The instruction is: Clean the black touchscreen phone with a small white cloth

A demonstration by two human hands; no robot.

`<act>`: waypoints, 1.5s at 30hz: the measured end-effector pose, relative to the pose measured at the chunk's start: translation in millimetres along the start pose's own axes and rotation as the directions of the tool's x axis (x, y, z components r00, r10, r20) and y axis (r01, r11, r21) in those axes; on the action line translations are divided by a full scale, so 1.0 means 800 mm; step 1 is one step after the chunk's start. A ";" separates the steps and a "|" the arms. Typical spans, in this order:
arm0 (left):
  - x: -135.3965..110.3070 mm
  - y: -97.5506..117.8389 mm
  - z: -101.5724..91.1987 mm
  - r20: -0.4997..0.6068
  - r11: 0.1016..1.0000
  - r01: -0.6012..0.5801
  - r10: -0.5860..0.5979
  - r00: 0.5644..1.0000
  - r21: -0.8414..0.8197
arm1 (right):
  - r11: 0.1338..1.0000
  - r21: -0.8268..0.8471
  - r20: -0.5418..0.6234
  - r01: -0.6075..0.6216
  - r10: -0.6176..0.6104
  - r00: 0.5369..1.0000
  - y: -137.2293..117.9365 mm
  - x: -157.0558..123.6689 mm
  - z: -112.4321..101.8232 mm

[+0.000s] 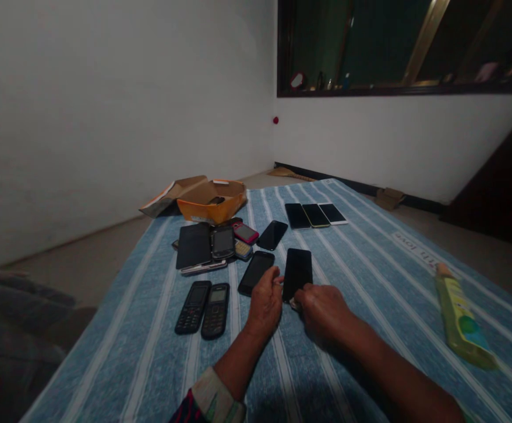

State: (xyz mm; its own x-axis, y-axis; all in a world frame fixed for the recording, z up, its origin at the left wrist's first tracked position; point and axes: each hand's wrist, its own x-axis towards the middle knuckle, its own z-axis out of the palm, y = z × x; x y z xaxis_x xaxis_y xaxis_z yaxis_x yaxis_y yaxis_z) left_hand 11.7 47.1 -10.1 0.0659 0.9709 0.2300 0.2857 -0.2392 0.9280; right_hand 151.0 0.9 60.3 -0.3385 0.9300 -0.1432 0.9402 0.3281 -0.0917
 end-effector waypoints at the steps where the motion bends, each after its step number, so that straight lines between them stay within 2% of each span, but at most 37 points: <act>1: 0.000 0.001 0.000 -0.001 1.000 -0.003 0.003 1.000 0.001 | 1.000 -0.003 0.007 -0.008 0.008 1.000 0.003 -0.002 0.000; 9: 0.000 0.003 -0.003 -0.025 0.999 0.009 -0.008 1.000 0.030 | 1.000 -0.003 -0.044 0.020 -0.020 0.999 -0.006 0.021 -0.001; 13: -0.001 0.000 -0.001 -0.041 1.000 -0.008 0.009 0.999 0.015 | 0.994 -0.003 -0.070 -0.113 0.112 0.991 0.017 0.045 -0.006; 17: 0.000 -0.003 0.000 -0.039 0.999 -0.017 0.018 0.999 0.026 | 0.959 0.017 -0.123 -0.283 0.283 0.951 0.043 0.066 -0.008; 19: 0.000 -0.003 -0.001 -0.030 0.998 -0.023 0.024 0.999 0.053 | 0.948 0.020 -0.136 -0.319 0.319 0.938 0.046 0.070 -0.008; 21: -0.001 -0.003 -0.001 -0.025 0.997 -0.033 0.035 0.999 0.071 | 0.956 0.009 -0.131 -0.294 0.293 0.947 0.041 0.069 -0.007; 24: -0.002 -0.002 -0.001 -0.037 0.996 -0.052 0.055 0.998 0.074 | 0.984 -0.010 -0.121 -0.177 0.175 0.977 0.025 0.065 -0.005; 27: -0.004 -0.002 0.000 -0.017 0.998 -0.051 0.052 0.999 0.025 | 0.994 -0.025 -0.131 -0.108 0.103 0.986 0.014 0.066 -0.003; 30: -0.005 -0.004 0.001 0.007 0.999 -0.033 0.033 0.999 -0.021 | 0.992 -0.035 -0.158 -0.124 0.117 0.980 0.015 0.074 -0.002; 37: -0.008 -0.003 0.004 0.008 1.000 -0.008 0.008 1.000 -0.010 | 0.972 -0.017 -0.211 -0.235 0.226 0.951 0.035 0.086 -0.003; 39: -0.012 0.004 0.005 0.024 0.999 -0.003 0.002 1.000 0.041 | 0.966 -0.025 -0.211 -0.259 0.248 0.946 0.039 0.086 -0.001; 42: -0.020 0.018 0.010 0.044 0.980 -0.059 0.052 0.998 0.190 | 0.961 -0.030 -0.213 -0.275 0.262 0.941 0.040 0.085 0.003; 45: -0.029 0.027 0.020 0.123 0.963 -0.126 0.099 0.987 0.239 | 0.972 -0.038 -0.236 -0.230 0.215 0.948 0.036 0.085 0.007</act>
State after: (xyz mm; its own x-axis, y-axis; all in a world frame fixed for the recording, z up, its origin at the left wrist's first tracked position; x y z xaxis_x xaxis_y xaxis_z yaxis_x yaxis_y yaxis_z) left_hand 31.4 19.8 -0.1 0.2111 0.9356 0.2830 0.4949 -0.3520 0.7945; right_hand 154.7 73.0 42.7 -0.1099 0.9910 0.0770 0.9936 0.1116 -0.0187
